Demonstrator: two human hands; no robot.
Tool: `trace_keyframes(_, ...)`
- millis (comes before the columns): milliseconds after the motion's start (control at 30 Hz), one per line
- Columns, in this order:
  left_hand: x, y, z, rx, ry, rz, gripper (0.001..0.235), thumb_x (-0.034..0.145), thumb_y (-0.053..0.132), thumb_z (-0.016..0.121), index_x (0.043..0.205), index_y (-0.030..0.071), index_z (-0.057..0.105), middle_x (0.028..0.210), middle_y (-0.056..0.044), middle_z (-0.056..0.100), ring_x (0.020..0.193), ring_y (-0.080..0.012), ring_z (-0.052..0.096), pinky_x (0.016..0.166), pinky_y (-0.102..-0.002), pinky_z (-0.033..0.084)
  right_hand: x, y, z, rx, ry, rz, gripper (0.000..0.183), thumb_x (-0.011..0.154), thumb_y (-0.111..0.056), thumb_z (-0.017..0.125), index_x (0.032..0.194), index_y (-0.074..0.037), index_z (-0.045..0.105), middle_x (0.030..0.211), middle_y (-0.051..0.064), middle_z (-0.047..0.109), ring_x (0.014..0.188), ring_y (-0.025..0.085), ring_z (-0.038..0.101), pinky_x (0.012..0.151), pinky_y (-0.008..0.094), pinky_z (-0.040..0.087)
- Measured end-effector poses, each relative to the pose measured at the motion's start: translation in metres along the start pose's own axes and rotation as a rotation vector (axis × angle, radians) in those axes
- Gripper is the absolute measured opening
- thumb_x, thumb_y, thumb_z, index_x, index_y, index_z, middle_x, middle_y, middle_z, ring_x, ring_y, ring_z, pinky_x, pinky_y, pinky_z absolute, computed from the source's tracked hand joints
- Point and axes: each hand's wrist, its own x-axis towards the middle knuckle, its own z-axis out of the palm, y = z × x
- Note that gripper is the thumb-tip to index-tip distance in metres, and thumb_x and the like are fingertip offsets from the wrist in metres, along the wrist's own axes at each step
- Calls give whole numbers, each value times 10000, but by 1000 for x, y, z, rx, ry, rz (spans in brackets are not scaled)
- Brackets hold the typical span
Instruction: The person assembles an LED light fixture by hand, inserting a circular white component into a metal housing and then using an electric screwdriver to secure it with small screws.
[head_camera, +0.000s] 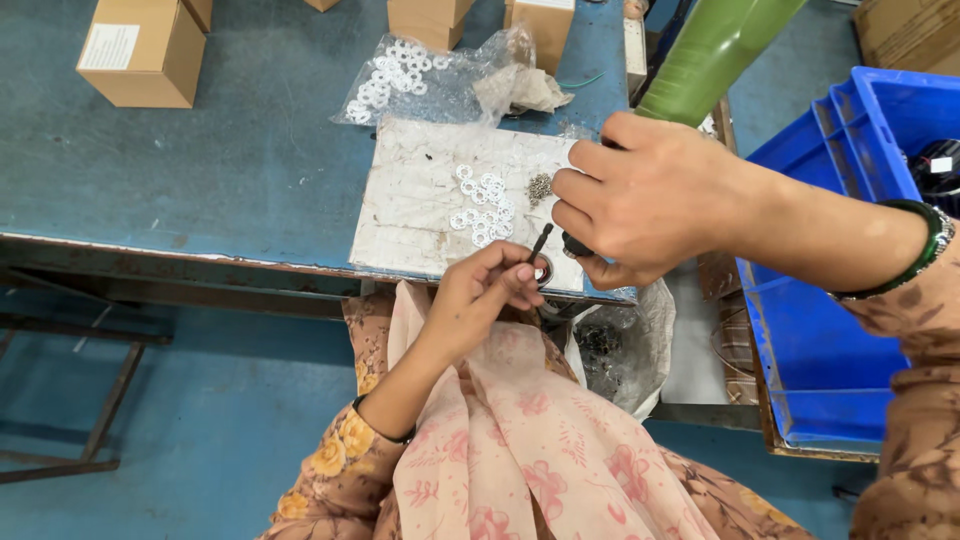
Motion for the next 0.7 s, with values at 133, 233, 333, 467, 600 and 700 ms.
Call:
trace_keyframes(133, -19, -10, 6, -89, 3, -37, 230, 1051, 164, 592, 1155, -33, 649, 966, -31, 692, 819, -99, 690, 754, -254, 584, 2, 3, 7, 1, 59, -23, 296, 596, -395, 714, 630, -128, 593, 666, 0, 512, 675, 216, 549, 604, 361, 407)
trace_keyframes(233, -23, -13, 8, -96, -2, -59, 242, 1064, 161, 599, 1172, -47, 661, 939, -49, 683, 815, -109, 697, 757, -258, 585, 4, 4, 9, 2, 83, -21, 281, 576, -379, 708, 618, -133, 580, 665, 1, 505, 669, 216, 544, 604, 357, 404)
trace_keyframes(333, -19, -11, 9, -77, 0, -57, 245, 1059, 167, 596, 1174, -40, 659, 987, -49, 705, 821, -109, 703, 758, -258, 588, 3, 2, 8, 3, 114, -12, 275, 579, -371, 709, 629, -134, 580, 677, 2, 502, 678, 216, 543, 621, 356, 410)
trace_keyframes(467, -14, -6, 11, -62, 7, -81, 249, 1031, 181, 590, 1166, -20, 648, 1068, -28, 727, 838, -100, 712, 753, -252, 594, 0, 4, 7, -8, 115, -11, 289, 572, -385, 712, 629, -133, 583, 678, -1, 501, 671, 210, 541, 611, 352, 406)
trace_keyframes(600, -17, -7, 12, -66, -25, -81, 262, 1064, 178, 592, 1195, -37, 664, 1025, -63, 716, 846, -113, 713, 761, -257, 586, -3, 3, 8, -21, 106, 11, 303, 579, -399, 719, 630, -132, 585, 677, -1, 498, 680, 208, 547, 613, 352, 408)
trace_keyframes(700, -18, -10, 13, -64, -27, -88, 257, 1077, 166, 582, 1197, -45, 667, 1037, -81, 713, 863, -117, 725, 777, -262, 596, -4, 3, 10, -32, 107, 9, 313, 583, -406, 720, 631, -126, 589, 680, 1, 503, 687, 208, 552, 624, 354, 415)
